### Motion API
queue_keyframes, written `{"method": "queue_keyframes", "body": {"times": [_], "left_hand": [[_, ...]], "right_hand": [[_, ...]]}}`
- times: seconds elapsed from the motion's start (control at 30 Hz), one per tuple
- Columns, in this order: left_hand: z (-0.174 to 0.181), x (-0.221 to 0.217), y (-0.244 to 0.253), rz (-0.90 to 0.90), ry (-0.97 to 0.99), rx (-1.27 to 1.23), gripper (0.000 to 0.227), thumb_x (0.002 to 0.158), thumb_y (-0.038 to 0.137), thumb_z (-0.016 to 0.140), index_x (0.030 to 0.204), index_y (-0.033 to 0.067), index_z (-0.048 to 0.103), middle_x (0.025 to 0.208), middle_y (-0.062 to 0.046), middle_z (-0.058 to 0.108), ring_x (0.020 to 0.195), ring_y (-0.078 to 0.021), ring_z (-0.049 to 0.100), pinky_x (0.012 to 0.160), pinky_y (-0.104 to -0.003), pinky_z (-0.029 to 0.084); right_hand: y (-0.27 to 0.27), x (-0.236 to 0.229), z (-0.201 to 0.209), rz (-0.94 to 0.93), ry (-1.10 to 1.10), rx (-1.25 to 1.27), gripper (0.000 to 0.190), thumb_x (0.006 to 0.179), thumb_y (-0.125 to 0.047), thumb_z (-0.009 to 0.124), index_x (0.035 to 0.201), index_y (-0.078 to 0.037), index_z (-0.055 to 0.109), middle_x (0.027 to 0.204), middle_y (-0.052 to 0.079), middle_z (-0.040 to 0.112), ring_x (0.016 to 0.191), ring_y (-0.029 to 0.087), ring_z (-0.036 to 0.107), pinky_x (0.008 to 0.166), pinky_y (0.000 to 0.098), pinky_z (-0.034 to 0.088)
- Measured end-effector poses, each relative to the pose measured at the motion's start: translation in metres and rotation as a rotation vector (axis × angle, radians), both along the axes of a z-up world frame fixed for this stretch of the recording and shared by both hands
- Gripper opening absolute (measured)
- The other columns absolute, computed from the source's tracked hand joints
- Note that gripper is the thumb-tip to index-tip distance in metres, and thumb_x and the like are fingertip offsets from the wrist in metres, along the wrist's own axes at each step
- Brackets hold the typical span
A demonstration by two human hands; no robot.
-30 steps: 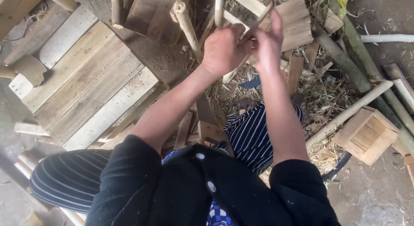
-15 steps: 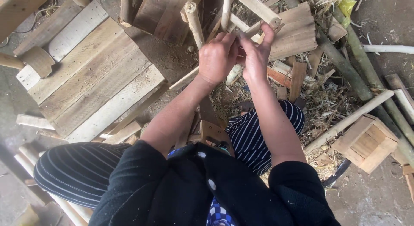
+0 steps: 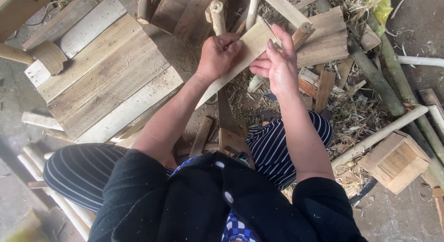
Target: Sawing a wooden plank with a hand saw
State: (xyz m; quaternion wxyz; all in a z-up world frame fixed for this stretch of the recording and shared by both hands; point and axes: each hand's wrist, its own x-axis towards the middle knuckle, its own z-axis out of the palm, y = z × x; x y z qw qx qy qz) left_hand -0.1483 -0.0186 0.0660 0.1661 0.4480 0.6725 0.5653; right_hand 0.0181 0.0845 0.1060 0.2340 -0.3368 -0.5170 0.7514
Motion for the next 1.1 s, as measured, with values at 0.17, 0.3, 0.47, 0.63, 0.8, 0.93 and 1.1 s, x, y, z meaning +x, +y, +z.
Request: {"method": "queue_keyframes", "body": {"times": [0.17, 0.3, 0.47, 0.63, 0.8, 0.93, 1.1], "left_hand": [[0.006, -0.014, -0.013, -0.072, -0.152, -0.003, 0.016, 0.097, 0.019, 0.065, 0.097, 0.0077, 0.077, 0.091, 0.003, 0.073, 0.084, -0.0096, 0.063, 0.076, -0.029, 0.053], [0.017, -0.034, -0.035, -0.132, -0.172, -0.059, 0.020, 0.100, 0.023, 0.062, 0.089, 0.0134, 0.076, 0.086, -0.001, 0.074, 0.078, -0.0143, 0.069, 0.074, -0.029, 0.059], [-0.002, -0.103, -0.084, 0.013, 0.009, -0.220, 0.021, 0.100, 0.017, 0.066, 0.119, 0.0115, 0.072, 0.119, -0.007, 0.076, 0.112, -0.0249, 0.072, 0.100, -0.045, 0.056], [-0.056, -0.191, -0.145, 0.210, 0.381, -0.308, 0.025, 0.097, 0.007, 0.062, 0.079, 0.0169, 0.046, 0.071, 0.004, 0.044, 0.065, -0.0106, 0.036, 0.054, -0.033, 0.026], [-0.074, -0.207, -0.178, 0.306, 0.443, -0.294, 0.008, 0.082, 0.011, 0.065, 0.075, 0.0153, 0.066, 0.066, 0.004, 0.057, 0.060, -0.0103, 0.047, 0.049, -0.031, 0.035], [-0.091, -0.201, -0.181, 0.422, 0.161, -0.489, 0.015, 0.076, 0.029, 0.065, 0.090, 0.0240, 0.065, 0.068, 0.007, 0.065, 0.057, -0.0077, 0.060, 0.045, -0.031, 0.042], [-0.121, -0.213, -0.178, 0.497, 0.340, -0.553, 0.010, 0.072, 0.014, 0.057, 0.074, 0.0227, 0.054, 0.062, 0.008, 0.053, 0.055, -0.0080, 0.049, 0.046, -0.033, 0.040]], "right_hand": [[-0.007, 0.003, 0.000, 0.096, 0.157, -0.019, 0.055, 0.101, -0.029, 0.063, 0.152, -0.021, 0.044, 0.080, 0.009, 0.058, 0.075, 0.031, 0.074, 0.069, 0.0410, 0.069], [-0.017, 0.000, 0.008, 0.226, 0.282, 0.002, 0.064, 0.103, -0.029, 0.058, 0.157, -0.008, 0.031, 0.111, 0.019, 0.071, 0.087, 0.025, 0.075, 0.073, 0.0311, 0.068], [-0.040, 0.011, -0.023, 0.212, 0.007, 0.219, 0.055, 0.108, -0.034, 0.050, 0.154, -0.005, 0.036, 0.109, 0.013, 0.070, 0.088, 0.021, 0.074, 0.073, 0.0277, 0.066], [-0.095, 0.024, -0.079, 0.839, -0.613, 0.614, 0.047, 0.100, -0.032, 0.061, 0.137, -0.004, 0.055, 0.115, 0.012, 0.071, 0.097, 0.022, 0.073, 0.084, 0.0331, 0.063], [-0.153, 0.043, -0.051, 1.003, -1.114, 0.545, 0.073, 0.092, -0.062, 0.042, 0.155, -0.024, 0.041, 0.149, 0.014, 0.044, 0.129, 0.034, 0.055, 0.103, 0.0514, 0.044], [-0.159, 0.081, -0.062, 0.893, -1.086, 0.490, 0.092, 0.082, -0.079, 0.032, 0.155, -0.025, 0.040, 0.148, 0.020, 0.042, 0.136, 0.042, 0.047, 0.104, 0.0531, 0.042], [-0.175, 0.087, -0.032, 0.913, -1.131, 0.623, 0.088, 0.081, -0.078, 0.037, 0.154, -0.029, 0.039, 0.151, 0.013, 0.032, 0.127, 0.037, 0.054, 0.095, 0.0546, 0.049]]}}
